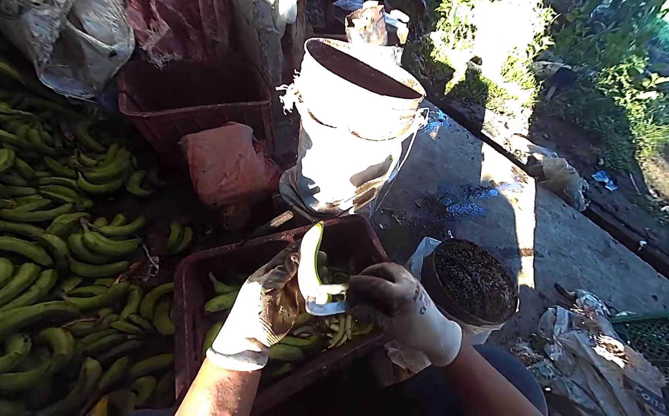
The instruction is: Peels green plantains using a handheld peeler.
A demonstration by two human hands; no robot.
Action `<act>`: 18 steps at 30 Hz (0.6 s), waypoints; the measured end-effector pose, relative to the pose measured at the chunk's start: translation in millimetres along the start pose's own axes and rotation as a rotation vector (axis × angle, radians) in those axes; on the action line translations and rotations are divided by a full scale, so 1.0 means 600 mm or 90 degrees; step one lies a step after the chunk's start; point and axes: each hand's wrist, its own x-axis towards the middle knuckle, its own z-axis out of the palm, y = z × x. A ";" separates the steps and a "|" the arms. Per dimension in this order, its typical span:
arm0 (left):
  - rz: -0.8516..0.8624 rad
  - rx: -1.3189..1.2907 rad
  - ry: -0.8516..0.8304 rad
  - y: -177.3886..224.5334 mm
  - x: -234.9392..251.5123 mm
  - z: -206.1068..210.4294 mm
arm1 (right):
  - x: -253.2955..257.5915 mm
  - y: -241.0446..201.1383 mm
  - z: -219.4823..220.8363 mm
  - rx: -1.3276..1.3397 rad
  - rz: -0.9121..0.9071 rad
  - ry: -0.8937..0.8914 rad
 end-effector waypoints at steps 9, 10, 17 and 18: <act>0.019 0.106 -0.066 -0.012 -0.006 0.022 | 0.037 0.049 0.021 0.018 0.288 0.167; 0.015 0.094 -0.078 -0.011 -0.006 0.018 | 0.040 0.058 0.011 0.031 0.340 0.161; 0.016 0.038 -0.076 -0.007 -0.003 0.012 | 0.029 0.022 -0.006 0.157 0.320 0.198; 0.020 0.040 -0.069 -0.009 -0.004 0.013 | 0.026 0.014 -0.003 0.166 0.300 0.197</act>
